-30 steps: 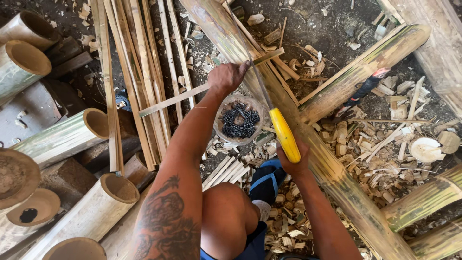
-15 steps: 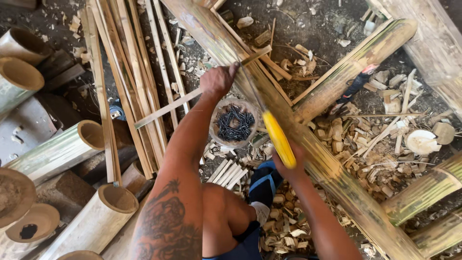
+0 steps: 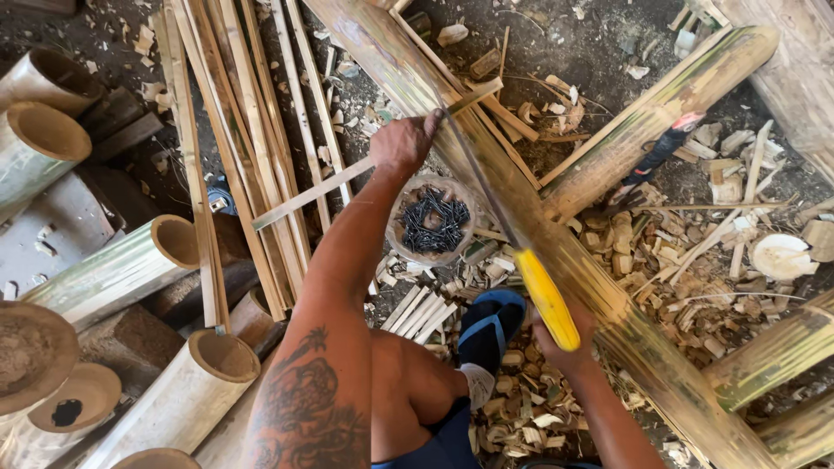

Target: The person assembles a bamboo structure by cutting bamboo strips with a hand saw, positioning them on a frame, and securing them with nails using a hammer. The person also uses a knife to trim and adjust the bamboo pieces.

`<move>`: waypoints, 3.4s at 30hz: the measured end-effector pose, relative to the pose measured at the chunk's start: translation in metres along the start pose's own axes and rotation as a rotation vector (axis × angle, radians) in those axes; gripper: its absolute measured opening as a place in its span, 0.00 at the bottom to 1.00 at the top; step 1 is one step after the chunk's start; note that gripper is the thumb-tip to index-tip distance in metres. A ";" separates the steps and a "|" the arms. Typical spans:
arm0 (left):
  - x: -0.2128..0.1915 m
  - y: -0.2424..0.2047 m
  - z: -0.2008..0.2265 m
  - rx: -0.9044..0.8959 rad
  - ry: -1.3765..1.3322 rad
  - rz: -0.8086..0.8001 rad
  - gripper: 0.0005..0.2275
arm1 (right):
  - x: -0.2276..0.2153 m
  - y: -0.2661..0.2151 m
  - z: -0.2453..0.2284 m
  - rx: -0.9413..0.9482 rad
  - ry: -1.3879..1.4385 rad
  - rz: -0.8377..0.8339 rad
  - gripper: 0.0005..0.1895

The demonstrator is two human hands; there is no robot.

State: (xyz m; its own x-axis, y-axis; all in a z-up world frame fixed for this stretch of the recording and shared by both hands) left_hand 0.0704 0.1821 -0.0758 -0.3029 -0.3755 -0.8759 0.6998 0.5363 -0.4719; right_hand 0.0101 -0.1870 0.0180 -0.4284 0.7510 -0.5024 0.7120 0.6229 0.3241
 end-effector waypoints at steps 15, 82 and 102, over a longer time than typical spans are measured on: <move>0.016 -0.020 0.010 0.043 0.062 0.055 0.34 | 0.058 0.056 0.028 -0.042 0.073 0.134 0.14; 0.010 -0.013 -0.016 0.045 0.003 0.041 0.35 | 0.027 0.049 0.001 -0.077 0.122 0.136 0.08; 0.007 -0.010 -0.006 0.031 -0.038 -0.017 0.39 | 0.000 -0.012 0.002 -0.057 -0.052 -0.032 0.13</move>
State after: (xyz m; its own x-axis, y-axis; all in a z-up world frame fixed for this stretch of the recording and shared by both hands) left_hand 0.0578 0.1788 -0.0777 -0.2907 -0.4129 -0.8632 0.7146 0.5062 -0.4828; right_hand 0.0025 -0.1953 0.0123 -0.4204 0.7188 -0.5536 0.6649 0.6593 0.3511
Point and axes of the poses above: each hand's wrist, its own y-axis towards the middle knuckle, its own x-axis out of the palm, z = x × y, the point moved 4 cm from there along y, towards the middle knuckle, and after that the axes turned 4 degrees about y, right-handed, at the moved point
